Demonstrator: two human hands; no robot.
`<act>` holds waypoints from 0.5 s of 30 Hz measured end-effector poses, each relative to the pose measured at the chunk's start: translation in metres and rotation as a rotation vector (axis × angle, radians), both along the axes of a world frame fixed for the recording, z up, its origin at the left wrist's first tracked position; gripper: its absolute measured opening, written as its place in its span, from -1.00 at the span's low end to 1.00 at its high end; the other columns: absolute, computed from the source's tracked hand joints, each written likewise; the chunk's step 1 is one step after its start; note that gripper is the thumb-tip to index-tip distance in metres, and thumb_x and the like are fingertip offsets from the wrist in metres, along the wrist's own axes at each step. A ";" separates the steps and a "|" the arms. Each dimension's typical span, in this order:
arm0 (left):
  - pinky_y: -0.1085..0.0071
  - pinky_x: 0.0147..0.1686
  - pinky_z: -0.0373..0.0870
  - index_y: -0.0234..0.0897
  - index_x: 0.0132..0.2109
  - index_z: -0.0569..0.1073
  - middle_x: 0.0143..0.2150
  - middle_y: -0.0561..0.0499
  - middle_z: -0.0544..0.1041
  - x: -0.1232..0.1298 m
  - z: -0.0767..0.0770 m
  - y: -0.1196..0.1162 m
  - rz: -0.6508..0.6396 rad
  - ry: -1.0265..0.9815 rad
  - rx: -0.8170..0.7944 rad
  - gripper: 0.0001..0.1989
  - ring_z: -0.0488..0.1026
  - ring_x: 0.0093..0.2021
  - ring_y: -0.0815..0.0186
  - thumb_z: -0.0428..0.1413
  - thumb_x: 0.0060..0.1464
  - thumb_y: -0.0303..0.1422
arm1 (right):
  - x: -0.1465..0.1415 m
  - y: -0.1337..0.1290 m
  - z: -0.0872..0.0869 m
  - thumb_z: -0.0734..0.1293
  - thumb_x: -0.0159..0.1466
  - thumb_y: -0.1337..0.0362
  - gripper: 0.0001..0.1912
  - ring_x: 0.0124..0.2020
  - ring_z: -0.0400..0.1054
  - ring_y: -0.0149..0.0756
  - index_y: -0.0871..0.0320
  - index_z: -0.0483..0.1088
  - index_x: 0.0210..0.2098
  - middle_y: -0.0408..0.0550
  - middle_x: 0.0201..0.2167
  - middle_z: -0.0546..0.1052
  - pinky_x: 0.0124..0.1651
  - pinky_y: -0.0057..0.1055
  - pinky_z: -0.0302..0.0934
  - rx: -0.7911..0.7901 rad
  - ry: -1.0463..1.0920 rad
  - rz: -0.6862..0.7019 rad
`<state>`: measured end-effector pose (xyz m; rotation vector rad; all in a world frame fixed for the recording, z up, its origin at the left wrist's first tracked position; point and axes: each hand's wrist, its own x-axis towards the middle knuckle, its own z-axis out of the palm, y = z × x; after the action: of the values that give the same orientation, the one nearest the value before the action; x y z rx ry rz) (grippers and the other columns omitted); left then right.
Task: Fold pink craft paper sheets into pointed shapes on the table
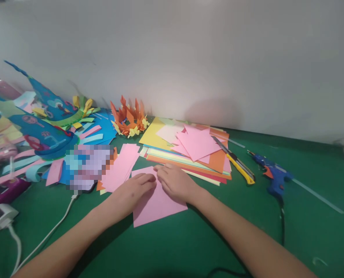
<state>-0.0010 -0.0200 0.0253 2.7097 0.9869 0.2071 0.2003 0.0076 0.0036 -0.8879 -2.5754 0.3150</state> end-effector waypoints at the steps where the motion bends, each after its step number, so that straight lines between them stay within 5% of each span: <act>1: 0.28 -0.04 0.33 -0.31 -0.06 0.38 -0.09 -0.09 0.42 0.000 0.000 0.000 0.000 0.004 -0.001 -0.74 0.36 -0.04 0.22 -0.10 0.21 -0.61 | -0.002 0.000 0.000 0.07 0.32 0.43 -0.72 -0.15 0.28 -0.18 0.24 0.35 -0.11 0.11 0.00 0.42 -0.07 -0.18 0.21 0.004 -0.022 -0.011; 8: 0.24 -0.08 0.33 -0.33 -0.20 0.42 -0.19 -0.07 0.44 0.006 0.003 0.001 0.020 0.011 0.038 -0.89 0.37 -0.14 0.21 0.01 0.21 -0.42 | -0.007 -0.002 -0.001 0.06 0.35 0.41 -0.65 -0.29 0.24 -0.20 0.33 0.26 0.07 0.12 -0.17 0.49 -0.24 -0.26 0.21 0.069 -0.084 -0.062; 13: 0.22 -0.15 0.34 -0.33 -0.23 0.41 -0.21 -0.09 0.45 0.010 -0.002 0.001 0.069 -0.007 0.074 -0.92 0.36 -0.17 0.18 0.04 0.18 -0.41 | 0.005 0.000 0.000 0.11 0.31 0.35 -0.73 -0.44 0.22 -0.24 0.26 0.42 -0.19 0.02 -0.49 0.46 -0.37 -0.30 0.18 0.180 0.006 -0.038; 15: 0.22 -0.17 0.34 -0.32 -0.24 0.40 -0.21 -0.09 0.44 0.010 -0.002 0.000 0.075 -0.025 0.082 -0.93 0.35 -0.19 0.18 0.03 0.18 -0.43 | 0.011 0.000 0.001 0.13 0.30 0.36 -0.76 -0.39 0.28 -0.24 0.22 0.43 -0.29 0.03 -0.45 0.50 -0.30 -0.28 0.23 0.189 0.045 -0.032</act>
<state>0.0094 -0.0201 0.0228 2.7385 1.0968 0.3012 0.2113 0.0077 0.0044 -0.8421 -2.4976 0.0799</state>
